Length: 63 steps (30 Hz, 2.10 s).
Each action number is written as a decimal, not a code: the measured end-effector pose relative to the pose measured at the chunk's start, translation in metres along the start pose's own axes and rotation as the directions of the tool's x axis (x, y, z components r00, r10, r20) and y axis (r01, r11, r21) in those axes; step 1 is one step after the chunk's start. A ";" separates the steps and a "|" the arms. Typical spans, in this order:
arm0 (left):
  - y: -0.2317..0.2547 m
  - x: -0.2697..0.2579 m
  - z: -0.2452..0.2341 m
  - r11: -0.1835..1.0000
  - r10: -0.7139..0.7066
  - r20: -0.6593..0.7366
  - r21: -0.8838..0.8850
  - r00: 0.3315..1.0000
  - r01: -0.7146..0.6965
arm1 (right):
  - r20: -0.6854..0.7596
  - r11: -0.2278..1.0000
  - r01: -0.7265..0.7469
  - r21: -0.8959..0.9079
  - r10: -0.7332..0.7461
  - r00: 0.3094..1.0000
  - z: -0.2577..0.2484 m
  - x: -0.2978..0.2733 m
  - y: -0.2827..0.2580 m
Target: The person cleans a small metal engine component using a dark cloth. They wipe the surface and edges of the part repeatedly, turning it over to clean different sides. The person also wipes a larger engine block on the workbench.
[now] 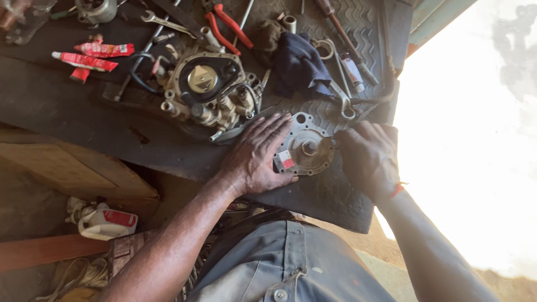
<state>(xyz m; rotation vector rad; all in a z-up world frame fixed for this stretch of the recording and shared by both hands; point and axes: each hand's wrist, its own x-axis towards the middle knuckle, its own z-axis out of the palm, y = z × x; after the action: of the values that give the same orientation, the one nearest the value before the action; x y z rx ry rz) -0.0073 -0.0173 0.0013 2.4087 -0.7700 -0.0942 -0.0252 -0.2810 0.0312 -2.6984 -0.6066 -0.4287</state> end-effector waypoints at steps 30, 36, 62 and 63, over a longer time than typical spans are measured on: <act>0.006 -0.008 0.003 0.998 0.036 -0.165 -0.042 0.986 -0.044 | -0.026 0.991 -0.099 0.090 0.101 0.995 -0.013 -0.036 -0.020; 0.003 -0.010 0.005 0.998 0.048 -0.175 -0.025 0.983 -0.054 | 0.007 0.988 -0.114 0.108 0.114 0.993 -0.012 -0.043 -0.019; 0.000 -0.011 0.004 0.992 0.098 -0.203 -0.059 0.974 -0.112 | 0.110 0.929 -0.370 -0.022 0.370 0.923 0.021 -0.052 -0.053; -0.001 -0.012 0.003 0.990 0.108 -0.204 -0.065 0.973 -0.123 | 0.089 0.940 -0.339 0.030 0.335 0.938 0.022 -0.052 -0.057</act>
<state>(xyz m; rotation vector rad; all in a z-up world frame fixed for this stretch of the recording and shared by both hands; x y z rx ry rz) -0.0171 -0.0117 -0.0028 2.2528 -0.7951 0.1600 -0.0917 -0.2427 0.0071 -2.7132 -0.1614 -0.2104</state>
